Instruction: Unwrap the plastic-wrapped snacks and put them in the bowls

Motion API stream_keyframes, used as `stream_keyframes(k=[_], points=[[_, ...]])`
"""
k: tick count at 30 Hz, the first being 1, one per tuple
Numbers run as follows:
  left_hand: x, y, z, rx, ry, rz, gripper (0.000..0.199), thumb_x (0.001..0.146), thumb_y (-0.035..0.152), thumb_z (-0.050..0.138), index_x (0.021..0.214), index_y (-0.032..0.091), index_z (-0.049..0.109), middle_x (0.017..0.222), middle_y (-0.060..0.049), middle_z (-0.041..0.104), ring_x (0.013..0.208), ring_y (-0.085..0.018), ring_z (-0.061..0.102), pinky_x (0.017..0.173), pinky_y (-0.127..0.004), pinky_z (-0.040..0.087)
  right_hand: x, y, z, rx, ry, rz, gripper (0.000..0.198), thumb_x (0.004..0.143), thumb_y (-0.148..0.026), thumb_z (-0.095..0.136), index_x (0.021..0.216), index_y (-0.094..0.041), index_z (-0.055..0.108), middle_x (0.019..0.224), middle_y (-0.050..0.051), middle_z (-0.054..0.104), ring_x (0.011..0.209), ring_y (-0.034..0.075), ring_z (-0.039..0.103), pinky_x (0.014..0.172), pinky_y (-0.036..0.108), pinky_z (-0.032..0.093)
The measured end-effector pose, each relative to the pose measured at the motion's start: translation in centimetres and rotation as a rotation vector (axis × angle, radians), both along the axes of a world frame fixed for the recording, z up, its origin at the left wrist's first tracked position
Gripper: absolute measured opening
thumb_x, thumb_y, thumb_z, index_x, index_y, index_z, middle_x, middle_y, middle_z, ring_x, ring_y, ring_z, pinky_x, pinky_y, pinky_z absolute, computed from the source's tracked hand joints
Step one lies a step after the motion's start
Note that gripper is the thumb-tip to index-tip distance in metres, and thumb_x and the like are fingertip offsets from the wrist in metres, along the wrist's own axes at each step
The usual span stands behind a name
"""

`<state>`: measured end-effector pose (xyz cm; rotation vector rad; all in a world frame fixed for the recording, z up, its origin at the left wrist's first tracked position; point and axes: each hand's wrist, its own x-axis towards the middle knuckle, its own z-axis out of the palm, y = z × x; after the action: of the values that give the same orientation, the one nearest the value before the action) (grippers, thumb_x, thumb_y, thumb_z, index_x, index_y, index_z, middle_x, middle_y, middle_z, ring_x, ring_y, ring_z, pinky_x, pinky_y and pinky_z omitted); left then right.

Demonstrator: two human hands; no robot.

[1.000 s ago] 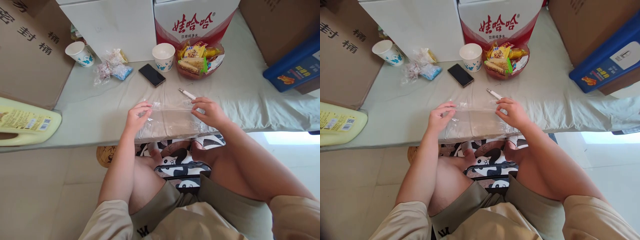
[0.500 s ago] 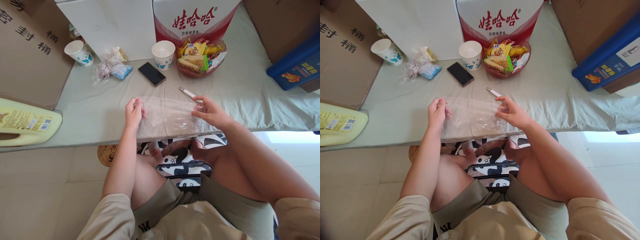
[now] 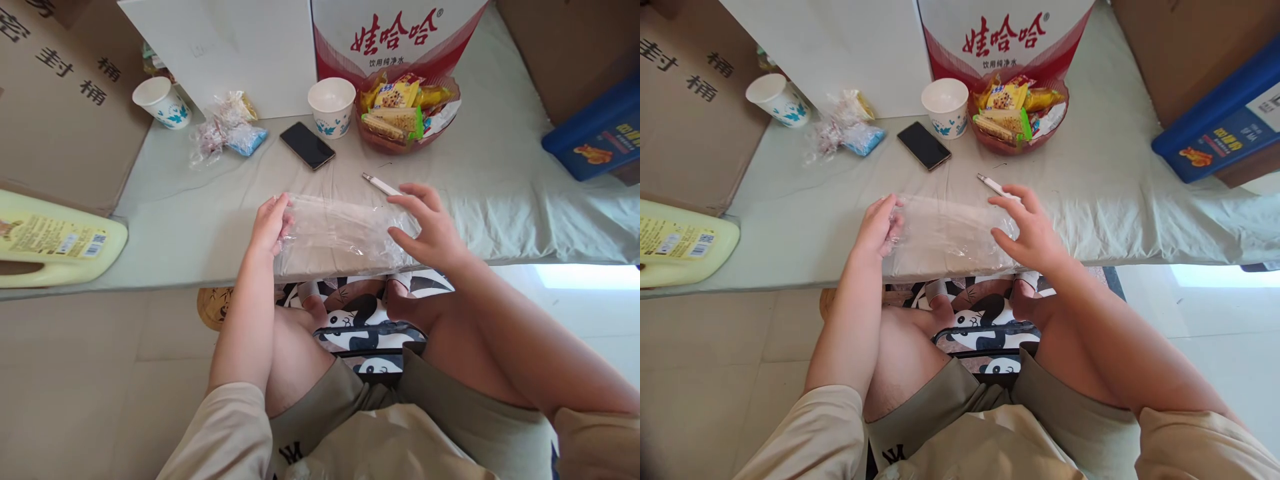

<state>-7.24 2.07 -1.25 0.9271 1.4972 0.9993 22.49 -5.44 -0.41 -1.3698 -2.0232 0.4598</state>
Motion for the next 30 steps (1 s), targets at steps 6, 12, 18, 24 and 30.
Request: stream_keyframes(k=[6, 12, 18, 24, 30], points=[[-0.2, -0.1, -0.3, 0.060, -0.092, -0.242, 0.040, 0.074, 0.021, 0.073, 0.109, 0.025, 0.054, 0.076, 0.004, 0.057, 0.055, -0.005, 0.054, 0.049, -0.016, 0.041, -1.3, 0.3, -1.4, -0.134, -0.311, 0.390, 0.027, 0.088, -0.025, 0.057, 0.109, -0.020, 0.072, 0.118, 0.015, 0.064, 0.112, 0.034, 0.060, 0.096, 0.052, 0.050], [0.2, -0.4, -0.6, 0.054, 0.052, -0.312, 0.039, 0.083, 0.020, 0.067, 0.117, 0.029, 0.051, 0.091, 0.003, 0.054, 0.049, -0.003, 0.051, 0.045, -0.017, 0.037, -0.7, -0.4, 0.3, -0.487, -0.256, 0.474, 0.029, 0.090, -0.026, 0.055, 0.115, -0.020, 0.071, 0.101, 0.009, 0.073, 0.090, 0.024, 0.067, 0.081, 0.037, 0.052], [0.9, -0.5, -0.1, 0.012, -0.116, -0.442, 0.037, 0.081, 0.022, 0.070, 0.112, 0.028, 0.052, 0.074, 0.007, 0.050, 0.039, 0.000, 0.033, 0.038, -0.015, 0.023, -0.2, 0.3, 1.4, -0.384, 0.260, 0.234, 0.029, 0.090, -0.043, 0.060, 0.109, -0.023, 0.071, 0.113, 0.008, 0.073, 0.105, 0.023, 0.067, 0.094, 0.040, 0.053], [2.0, -0.4, 0.1, -0.031, -0.290, -0.526, 0.049, 0.076, 0.031, 0.077, 0.118, 0.028, 0.053, 0.079, 0.005, 0.062, 0.039, -0.002, 0.041, 0.037, -0.015, 0.029, -2.8, 1.5, -1.5, -0.734, 0.367, 0.269, 0.041, 0.077, -0.042, 0.074, 0.110, -0.019, 0.065, 0.094, 0.007, 0.073, 0.072, 0.018, 0.067, 0.065, 0.033, 0.056], [2.3, 1.1, -0.6, 0.008, -0.604, -0.137, 0.057, 0.085, 0.072, 0.051, 0.121, 0.028, 0.058, 0.107, -0.006, 0.071, 0.072, -0.015, 0.070, 0.051, -0.022, 0.052, -4.1, 1.2, -0.6, -0.828, 0.607, 0.237, 0.021, 0.091, -0.039, 0.063, 0.082, -0.022, 0.056, 0.056, -0.004, 0.060, 0.048, 0.010, 0.054, 0.048, 0.025, 0.043]])
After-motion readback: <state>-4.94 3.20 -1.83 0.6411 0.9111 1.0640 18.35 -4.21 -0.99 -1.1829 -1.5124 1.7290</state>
